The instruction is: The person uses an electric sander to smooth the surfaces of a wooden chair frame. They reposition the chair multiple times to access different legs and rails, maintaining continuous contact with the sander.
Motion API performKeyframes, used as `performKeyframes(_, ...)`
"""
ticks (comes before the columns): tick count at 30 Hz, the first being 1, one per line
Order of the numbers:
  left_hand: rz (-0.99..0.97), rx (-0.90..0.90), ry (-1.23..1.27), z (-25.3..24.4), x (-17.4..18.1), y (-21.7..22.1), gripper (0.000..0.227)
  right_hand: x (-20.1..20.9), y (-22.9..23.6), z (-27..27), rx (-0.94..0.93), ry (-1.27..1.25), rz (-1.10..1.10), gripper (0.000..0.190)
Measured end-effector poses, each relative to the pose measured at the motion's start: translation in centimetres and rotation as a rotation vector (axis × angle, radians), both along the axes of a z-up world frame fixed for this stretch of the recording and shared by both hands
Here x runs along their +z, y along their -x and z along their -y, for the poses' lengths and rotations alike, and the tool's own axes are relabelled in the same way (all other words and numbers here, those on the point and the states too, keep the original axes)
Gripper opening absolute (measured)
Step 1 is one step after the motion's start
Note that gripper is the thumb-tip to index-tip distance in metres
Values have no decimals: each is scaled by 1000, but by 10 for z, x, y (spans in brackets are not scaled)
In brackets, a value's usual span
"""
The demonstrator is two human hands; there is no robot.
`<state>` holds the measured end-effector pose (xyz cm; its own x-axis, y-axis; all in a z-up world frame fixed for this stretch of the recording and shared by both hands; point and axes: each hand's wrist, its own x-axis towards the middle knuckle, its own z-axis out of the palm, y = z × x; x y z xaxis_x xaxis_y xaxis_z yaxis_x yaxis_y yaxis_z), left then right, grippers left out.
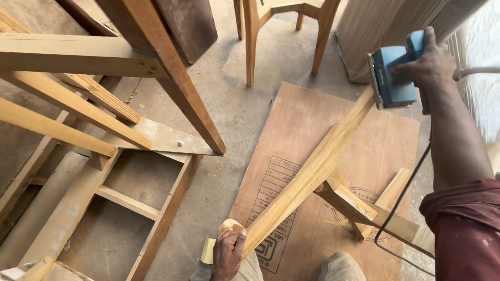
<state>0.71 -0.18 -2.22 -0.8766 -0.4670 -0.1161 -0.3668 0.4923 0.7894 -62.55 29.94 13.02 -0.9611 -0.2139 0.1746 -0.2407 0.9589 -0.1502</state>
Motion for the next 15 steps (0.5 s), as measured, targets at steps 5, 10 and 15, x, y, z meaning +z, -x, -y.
performKeyframes(5,-133,19,11,-4,-10,-5,39,1,-41,9,226,-143,-29,129)
performKeyframes(10,-480,311,-255,-3,-46,-9,35,5,-140,45,299,-250,121,134)
performKeyframes(15,47,671,-1355,40,-112,11,31,7,-246,90,358,-305,216,133)
